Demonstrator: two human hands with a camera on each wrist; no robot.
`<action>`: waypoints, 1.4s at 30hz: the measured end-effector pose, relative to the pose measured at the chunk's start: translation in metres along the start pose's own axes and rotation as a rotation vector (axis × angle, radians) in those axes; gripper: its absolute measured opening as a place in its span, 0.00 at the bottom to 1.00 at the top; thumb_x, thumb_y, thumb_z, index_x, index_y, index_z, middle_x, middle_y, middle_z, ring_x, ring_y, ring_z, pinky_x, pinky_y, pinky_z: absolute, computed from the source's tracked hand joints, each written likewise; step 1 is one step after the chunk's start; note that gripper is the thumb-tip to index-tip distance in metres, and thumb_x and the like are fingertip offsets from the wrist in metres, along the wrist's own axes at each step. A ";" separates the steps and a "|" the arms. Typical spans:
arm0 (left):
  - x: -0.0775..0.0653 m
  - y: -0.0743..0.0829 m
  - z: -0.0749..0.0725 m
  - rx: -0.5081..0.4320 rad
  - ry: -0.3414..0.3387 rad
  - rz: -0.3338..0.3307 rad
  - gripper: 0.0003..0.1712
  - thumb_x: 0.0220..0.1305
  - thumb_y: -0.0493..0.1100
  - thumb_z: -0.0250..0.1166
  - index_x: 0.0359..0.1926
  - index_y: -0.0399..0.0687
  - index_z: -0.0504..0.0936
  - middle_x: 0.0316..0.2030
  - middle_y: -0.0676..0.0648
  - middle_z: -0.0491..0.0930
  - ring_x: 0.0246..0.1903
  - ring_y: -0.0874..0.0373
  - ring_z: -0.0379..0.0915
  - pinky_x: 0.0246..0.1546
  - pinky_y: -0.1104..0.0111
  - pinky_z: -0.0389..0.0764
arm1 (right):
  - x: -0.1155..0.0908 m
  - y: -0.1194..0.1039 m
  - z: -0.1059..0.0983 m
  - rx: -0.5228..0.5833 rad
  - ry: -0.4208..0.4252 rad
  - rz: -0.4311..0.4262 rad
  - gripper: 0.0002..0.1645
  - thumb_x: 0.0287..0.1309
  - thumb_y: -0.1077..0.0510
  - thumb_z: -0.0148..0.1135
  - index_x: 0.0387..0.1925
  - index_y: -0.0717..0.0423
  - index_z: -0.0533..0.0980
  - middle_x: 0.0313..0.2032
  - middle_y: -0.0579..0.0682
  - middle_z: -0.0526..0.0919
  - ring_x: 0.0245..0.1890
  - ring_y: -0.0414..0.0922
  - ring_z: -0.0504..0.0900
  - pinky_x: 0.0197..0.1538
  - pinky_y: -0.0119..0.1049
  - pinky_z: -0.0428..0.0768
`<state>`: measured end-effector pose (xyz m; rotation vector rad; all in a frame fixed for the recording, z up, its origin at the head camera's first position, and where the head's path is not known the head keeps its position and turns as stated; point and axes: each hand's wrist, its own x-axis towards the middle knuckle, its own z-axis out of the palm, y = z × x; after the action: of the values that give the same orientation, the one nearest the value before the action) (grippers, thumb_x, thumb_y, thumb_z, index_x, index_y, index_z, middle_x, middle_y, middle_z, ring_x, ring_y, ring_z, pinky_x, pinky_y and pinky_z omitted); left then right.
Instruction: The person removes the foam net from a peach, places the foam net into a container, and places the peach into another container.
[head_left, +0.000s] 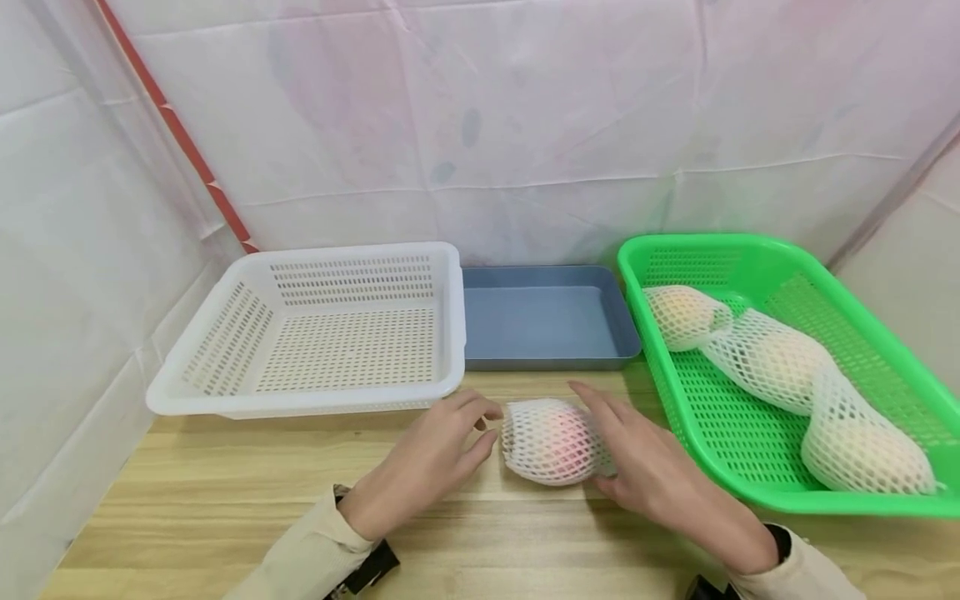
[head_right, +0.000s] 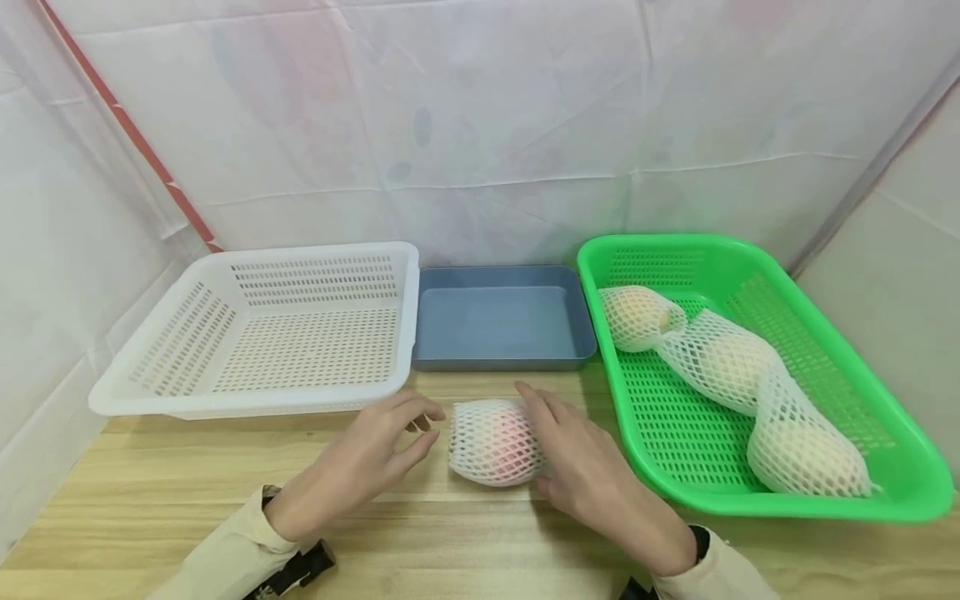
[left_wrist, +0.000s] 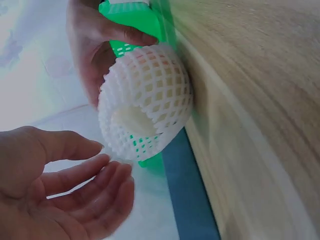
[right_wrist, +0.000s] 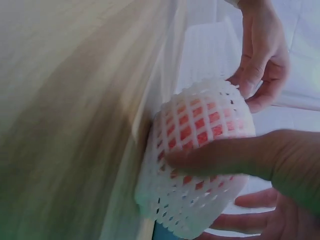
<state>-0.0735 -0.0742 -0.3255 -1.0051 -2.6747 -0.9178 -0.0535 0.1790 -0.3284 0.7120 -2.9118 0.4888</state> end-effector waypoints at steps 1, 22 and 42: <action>0.002 -0.001 0.001 -0.021 0.007 0.007 0.09 0.60 0.32 0.65 0.42 0.37 0.82 0.39 0.46 0.81 0.36 0.57 0.79 0.37 0.74 0.80 | -0.001 0.001 0.000 -0.004 -0.008 0.020 0.65 0.24 0.65 0.83 0.68 0.62 0.59 0.59 0.66 0.72 0.53 0.62 0.76 0.45 0.54 0.81; 0.009 -0.010 0.023 -0.290 0.108 0.047 0.13 0.52 0.29 0.70 0.39 0.35 0.79 0.40 0.42 0.82 0.40 0.52 0.81 0.45 0.71 0.81 | 0.001 0.011 0.018 0.194 -0.037 0.025 0.65 0.26 0.55 0.84 0.69 0.60 0.59 0.58 0.66 0.73 0.55 0.62 0.75 0.55 0.59 0.75; 0.010 -0.009 0.020 -0.523 -0.052 -0.155 0.20 0.59 0.28 0.61 0.54 0.31 0.76 0.47 0.38 0.80 0.44 0.52 0.81 0.46 0.73 0.80 | 0.007 0.011 0.024 0.410 0.156 -0.021 0.57 0.20 0.60 0.84 0.60 0.59 0.68 0.50 0.56 0.80 0.45 0.51 0.81 0.47 0.50 0.80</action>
<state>-0.0853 -0.0621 -0.3425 -0.9169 -2.6377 -1.7043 -0.0656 0.1771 -0.3530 0.7079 -2.6796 1.1044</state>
